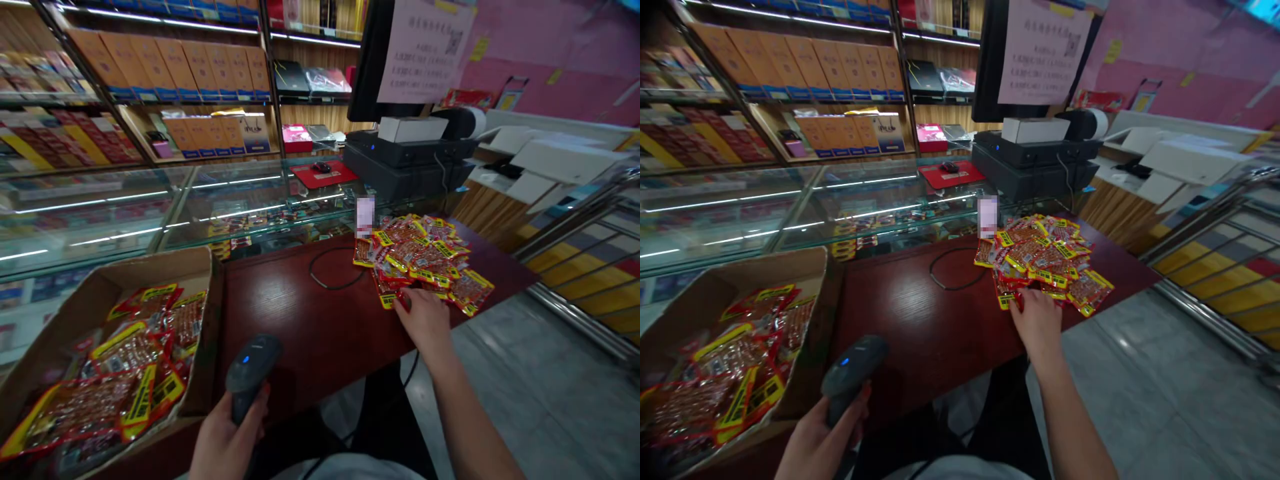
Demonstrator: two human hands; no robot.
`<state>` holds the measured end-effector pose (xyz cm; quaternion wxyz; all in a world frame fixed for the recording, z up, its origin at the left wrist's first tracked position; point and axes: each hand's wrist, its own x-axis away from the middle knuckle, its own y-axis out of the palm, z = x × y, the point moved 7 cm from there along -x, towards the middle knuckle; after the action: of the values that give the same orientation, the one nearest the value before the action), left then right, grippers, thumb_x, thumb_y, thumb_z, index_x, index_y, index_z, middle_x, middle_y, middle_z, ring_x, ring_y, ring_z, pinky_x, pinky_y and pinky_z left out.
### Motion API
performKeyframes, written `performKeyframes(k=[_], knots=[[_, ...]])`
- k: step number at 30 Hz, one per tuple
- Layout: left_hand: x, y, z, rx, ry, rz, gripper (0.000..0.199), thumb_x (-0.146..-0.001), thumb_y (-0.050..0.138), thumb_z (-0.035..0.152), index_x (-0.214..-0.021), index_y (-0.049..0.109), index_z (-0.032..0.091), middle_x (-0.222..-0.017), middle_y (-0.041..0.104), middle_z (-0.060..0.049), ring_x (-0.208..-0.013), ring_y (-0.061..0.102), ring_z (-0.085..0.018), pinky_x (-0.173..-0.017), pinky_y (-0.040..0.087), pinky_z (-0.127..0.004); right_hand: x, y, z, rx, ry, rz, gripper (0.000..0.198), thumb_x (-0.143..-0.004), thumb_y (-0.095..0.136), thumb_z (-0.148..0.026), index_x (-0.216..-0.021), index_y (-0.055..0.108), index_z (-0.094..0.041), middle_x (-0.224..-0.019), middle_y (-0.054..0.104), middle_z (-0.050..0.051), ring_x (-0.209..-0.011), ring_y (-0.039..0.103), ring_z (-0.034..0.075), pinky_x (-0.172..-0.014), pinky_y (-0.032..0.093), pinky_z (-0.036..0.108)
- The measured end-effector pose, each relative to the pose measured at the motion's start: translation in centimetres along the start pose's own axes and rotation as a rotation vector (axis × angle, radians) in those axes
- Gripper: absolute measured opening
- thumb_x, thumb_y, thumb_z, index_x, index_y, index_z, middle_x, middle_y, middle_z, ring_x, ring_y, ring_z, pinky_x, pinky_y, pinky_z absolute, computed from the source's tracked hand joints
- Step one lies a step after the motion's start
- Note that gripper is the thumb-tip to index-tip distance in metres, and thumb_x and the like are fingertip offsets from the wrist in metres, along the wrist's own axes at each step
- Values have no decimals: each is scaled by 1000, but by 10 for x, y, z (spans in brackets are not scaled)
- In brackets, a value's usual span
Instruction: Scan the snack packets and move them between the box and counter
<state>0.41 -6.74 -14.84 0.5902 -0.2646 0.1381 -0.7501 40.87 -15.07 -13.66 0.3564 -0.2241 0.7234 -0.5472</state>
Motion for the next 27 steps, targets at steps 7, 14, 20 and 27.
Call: performKeyframes(k=[7, 14, 20, 27], knots=[[0, 16, 9, -28, 14, -97, 48, -74, 62, 67, -68, 62, 19, -49, 63, -2, -47, 59, -19, -50, 45, -28, 36, 2, 0, 103, 9, 81, 27, -95, 55, -32, -109, 76, -23, -143, 56, 14, -129, 45, 39, -94, 42, 54], [3, 17, 3, -21, 19, -104, 46, -78, 61, 63, -75, 64, 17, -51, 63, -2, -49, 59, -18, -51, 45, -27, 67, 14, -92, -220, -281, -59, 29, -95, 55, -32, -118, 72, -27, -141, 59, 11, -129, 49, 34, -101, 39, 53], [3, 12, -5, 23, -16, -71, 48, -76, 62, 64, -80, 66, 16, -53, 63, -2, -48, 58, -18, -49, 44, -27, 48, 14, -83, -423, -342, -186, 48, -90, 60, -31, -138, 58, -22, -140, 59, 12, -128, 53, 28, -106, 43, 45], [6, 14, -1, 48, -12, -103, 37, -78, 63, 54, -78, 64, 17, -55, 63, -1, -49, 60, -18, -49, 45, -26, 27, 17, -101, -218, -513, -486, 76, -71, 81, -33, -140, 54, -16, -136, 60, 18, -128, 52, 39, -105, 38, 55]])
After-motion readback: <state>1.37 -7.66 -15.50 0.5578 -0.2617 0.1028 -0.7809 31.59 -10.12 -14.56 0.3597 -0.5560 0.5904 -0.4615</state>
